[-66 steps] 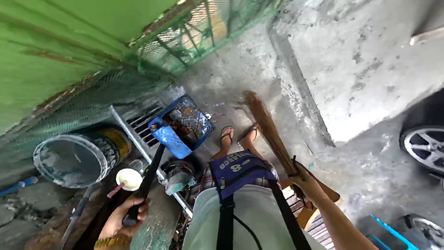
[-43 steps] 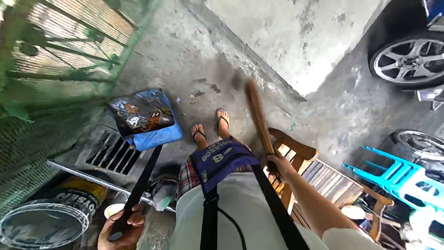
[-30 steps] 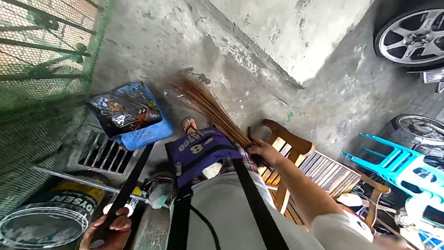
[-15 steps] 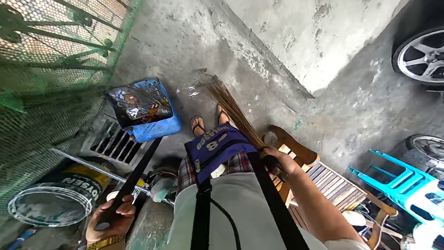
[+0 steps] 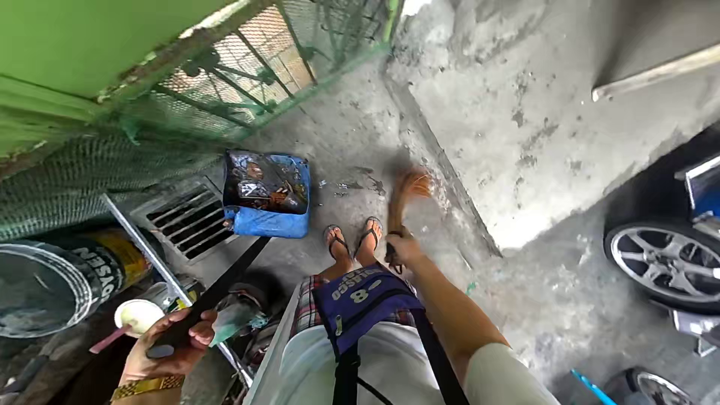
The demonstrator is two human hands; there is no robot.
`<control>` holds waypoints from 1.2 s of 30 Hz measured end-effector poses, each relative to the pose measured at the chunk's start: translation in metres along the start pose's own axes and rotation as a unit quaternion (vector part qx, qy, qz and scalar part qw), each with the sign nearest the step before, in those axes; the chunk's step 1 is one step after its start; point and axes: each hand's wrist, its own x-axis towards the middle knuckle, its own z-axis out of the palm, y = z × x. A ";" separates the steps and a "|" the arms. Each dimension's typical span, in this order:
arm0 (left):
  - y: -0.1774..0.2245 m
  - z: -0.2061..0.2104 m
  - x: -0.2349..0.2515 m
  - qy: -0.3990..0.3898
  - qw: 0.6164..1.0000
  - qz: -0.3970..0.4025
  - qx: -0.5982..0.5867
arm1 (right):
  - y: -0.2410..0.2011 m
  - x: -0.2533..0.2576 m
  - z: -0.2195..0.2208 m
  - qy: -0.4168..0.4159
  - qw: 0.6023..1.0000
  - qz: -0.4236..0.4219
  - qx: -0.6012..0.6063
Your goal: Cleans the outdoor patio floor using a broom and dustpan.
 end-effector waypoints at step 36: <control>-0.308 0.043 -0.076 0.070 0.908 0.001 -0.413 | -0.149 0.037 0.036 -0.199 0.863 -0.031 -0.464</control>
